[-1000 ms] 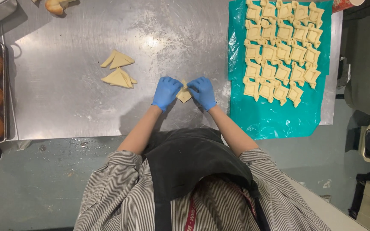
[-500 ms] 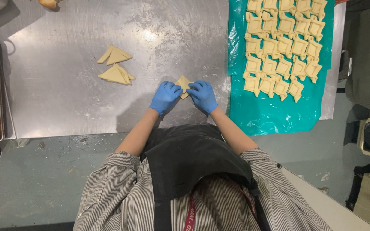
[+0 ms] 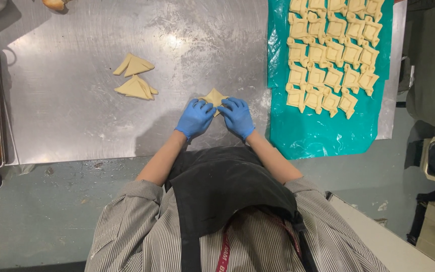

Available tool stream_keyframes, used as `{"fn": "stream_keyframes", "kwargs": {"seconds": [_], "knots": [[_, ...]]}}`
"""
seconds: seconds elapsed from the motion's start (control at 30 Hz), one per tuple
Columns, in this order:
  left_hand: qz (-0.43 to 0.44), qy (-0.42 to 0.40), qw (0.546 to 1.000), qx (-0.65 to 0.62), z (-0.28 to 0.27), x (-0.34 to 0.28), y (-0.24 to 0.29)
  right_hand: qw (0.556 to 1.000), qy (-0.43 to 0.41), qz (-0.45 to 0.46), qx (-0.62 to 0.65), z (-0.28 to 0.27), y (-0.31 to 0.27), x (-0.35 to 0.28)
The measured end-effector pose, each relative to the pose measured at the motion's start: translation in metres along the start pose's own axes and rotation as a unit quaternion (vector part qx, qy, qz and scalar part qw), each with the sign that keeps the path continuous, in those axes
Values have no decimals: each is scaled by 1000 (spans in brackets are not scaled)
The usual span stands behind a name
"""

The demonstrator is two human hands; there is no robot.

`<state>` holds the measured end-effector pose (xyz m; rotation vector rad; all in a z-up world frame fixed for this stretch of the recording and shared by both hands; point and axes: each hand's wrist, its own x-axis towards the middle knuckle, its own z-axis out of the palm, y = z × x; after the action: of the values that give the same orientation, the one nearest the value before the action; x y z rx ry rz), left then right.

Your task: Folding square pieces of dough into triangular pastry shapes on a commercial kitchen workbench.

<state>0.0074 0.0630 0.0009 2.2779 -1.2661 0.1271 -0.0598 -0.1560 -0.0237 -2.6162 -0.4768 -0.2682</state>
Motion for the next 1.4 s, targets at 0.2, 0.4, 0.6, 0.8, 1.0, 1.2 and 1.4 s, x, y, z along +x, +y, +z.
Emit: {"fn": "stream_keyframes", "kwargs": {"seconds": [0.2, 0.4, 0.6, 0.8, 1.0, 1.2, 1.4], "knots": [[14, -17, 1000, 8, 4, 1, 2, 999, -6, -5, -31, -11, -3, 7], [-3, 58, 998, 38, -13, 10, 5, 999, 21, 0, -34, -16, -4, 8], [5, 10, 1000, 4, 7, -6, -3, 1000, 17, -9, 23, -8, -3, -4], [-11, 11, 1000, -3, 19, -6, -4, 999, -18, -36, -26, 6, 0, 3], [10, 16, 998, 57, -2, 7, 3, 998, 39, -18, 55, -11, -5, 16], [-140, 15, 987, -72, 13, 33, -20, 987, 9, 118, 108, -1, 20, 39], [-260, -52, 961, -82, 50, 52, -57, 976, 6, 159, 146, 19, 47, 62]]}}
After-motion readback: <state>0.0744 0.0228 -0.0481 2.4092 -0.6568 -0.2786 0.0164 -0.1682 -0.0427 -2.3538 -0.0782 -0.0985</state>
